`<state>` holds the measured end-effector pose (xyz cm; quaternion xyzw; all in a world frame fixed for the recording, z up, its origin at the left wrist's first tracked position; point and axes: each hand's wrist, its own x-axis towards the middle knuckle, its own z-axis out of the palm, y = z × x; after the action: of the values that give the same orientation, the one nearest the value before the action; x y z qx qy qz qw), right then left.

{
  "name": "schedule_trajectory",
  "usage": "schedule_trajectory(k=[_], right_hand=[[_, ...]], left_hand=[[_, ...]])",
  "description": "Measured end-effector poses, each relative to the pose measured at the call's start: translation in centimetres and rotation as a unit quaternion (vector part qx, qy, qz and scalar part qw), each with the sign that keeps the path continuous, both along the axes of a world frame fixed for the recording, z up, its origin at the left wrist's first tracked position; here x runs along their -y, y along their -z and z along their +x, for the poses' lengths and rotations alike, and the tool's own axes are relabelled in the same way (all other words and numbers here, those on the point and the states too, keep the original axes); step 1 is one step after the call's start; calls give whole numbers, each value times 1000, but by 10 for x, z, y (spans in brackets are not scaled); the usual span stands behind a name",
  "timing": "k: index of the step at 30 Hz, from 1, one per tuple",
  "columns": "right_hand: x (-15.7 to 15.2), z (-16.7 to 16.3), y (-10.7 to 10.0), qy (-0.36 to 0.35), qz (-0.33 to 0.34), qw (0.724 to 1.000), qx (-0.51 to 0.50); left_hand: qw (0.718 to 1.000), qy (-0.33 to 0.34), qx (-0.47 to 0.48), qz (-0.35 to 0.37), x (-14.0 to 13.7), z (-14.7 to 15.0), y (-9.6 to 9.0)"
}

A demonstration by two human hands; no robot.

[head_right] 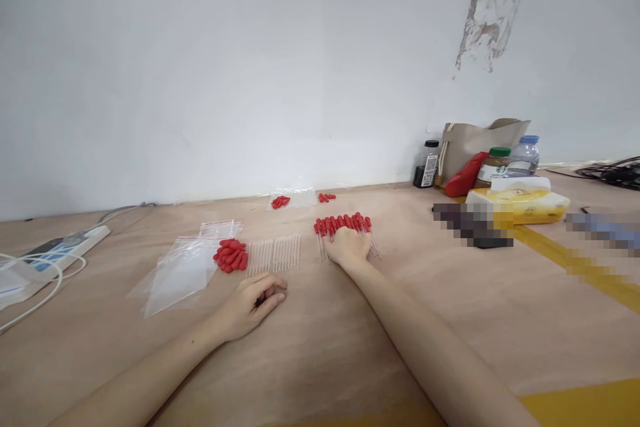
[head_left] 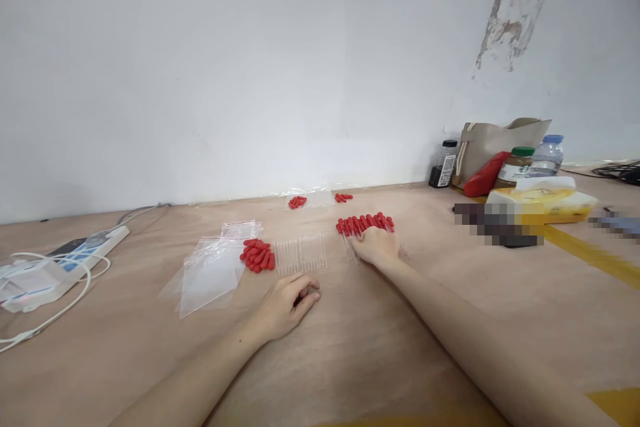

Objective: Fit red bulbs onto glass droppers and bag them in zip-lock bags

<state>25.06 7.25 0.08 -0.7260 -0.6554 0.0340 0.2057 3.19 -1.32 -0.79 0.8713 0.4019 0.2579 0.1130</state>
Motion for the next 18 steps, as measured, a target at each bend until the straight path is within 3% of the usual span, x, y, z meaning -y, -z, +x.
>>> schedule_trajectory(k=[3, 7, 10, 18], right_hand=[[5, 0, -1, -8, 21, 1000, 10], [14, -15, -7, -80, 46, 996, 11], [15, -34, -12, -106, -5, 994, 21], [-7, -62, -16, -67, -86, 994, 18]], left_hand=[[1000, -1, -2, 0, 0, 0, -1], [1000, -1, -6, -1, 0, 0, 0], [1000, -1, -1, -4, 0, 0, 0], [1000, -4, -4, -15, 0, -1, 0]])
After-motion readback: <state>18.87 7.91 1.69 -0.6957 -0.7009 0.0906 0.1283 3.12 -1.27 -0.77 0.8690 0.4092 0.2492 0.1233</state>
